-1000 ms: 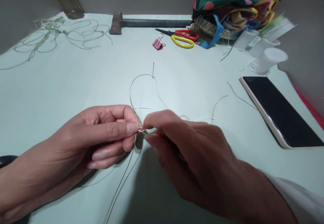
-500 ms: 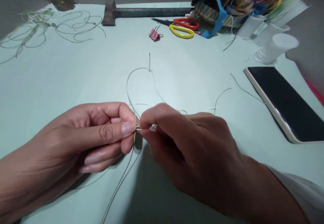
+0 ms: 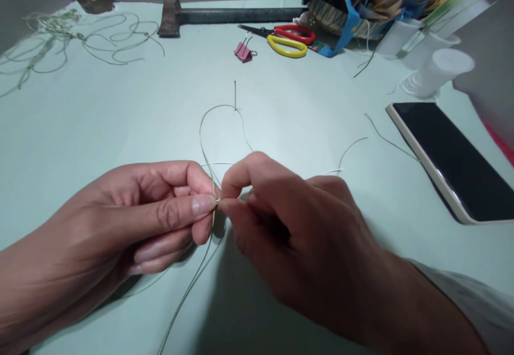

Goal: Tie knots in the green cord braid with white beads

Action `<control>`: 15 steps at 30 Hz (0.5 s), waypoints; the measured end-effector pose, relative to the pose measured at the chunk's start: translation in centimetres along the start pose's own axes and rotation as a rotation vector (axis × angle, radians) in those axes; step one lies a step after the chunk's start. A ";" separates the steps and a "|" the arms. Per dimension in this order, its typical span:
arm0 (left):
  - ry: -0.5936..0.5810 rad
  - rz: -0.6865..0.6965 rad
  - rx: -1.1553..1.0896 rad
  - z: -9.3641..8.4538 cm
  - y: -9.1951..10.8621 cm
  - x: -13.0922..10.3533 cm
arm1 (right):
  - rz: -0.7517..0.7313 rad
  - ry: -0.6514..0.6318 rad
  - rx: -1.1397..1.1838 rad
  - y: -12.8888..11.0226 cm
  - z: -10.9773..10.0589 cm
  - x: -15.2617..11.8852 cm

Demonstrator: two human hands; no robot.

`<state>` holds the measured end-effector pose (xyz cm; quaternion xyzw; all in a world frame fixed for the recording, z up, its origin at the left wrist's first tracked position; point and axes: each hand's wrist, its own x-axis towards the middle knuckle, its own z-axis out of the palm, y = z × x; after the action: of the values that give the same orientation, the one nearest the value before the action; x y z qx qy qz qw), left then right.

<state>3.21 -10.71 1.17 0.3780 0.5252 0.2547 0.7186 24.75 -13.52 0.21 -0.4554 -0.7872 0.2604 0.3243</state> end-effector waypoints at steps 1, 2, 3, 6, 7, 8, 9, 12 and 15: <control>-0.005 -0.006 0.000 -0.1 -0.1 -0.1 | 0.015 0.001 0.004 -0.1 0.0 0.0; -0.008 -0.013 0.000 -0.2 -0.3 -0.3 | 0.022 -0.001 0.005 -0.3 -0.1 0.1; -0.014 -0.018 -0.002 -0.5 -0.5 -0.6 | 0.029 -0.001 0.004 -0.4 -0.2 0.1; -0.031 -0.040 -0.026 -1.2 -1.3 -1.4 | 0.044 -0.003 -0.013 -0.7 -0.2 0.1; -0.034 -0.041 -0.037 -1.4 -1.5 -1.6 | 0.042 -0.004 -0.022 -0.7 -0.2 0.0; -0.040 -0.040 -0.042 -1.6 -1.7 -1.7 | 0.037 -0.006 -0.031 -0.7 -0.2 0.0; -0.045 -0.038 -0.040 -1.7 -1.8 -1.7 | 0.027 -0.013 -0.035 -0.6 -0.1 0.0; -0.061 -0.018 -0.014 -1.7 -1.8 -1.6 | -0.004 -0.051 -0.011 -0.3 0.0 0.1; -0.089 0.009 -0.023 -1.4 -1.7 -1.4 | 0.004 -0.068 0.000 -0.2 -0.2 0.3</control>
<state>1.38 -12.38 0.37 0.3829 0.4880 0.2470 0.7444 24.71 -13.31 0.53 -0.4476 -0.7970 0.2764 0.2969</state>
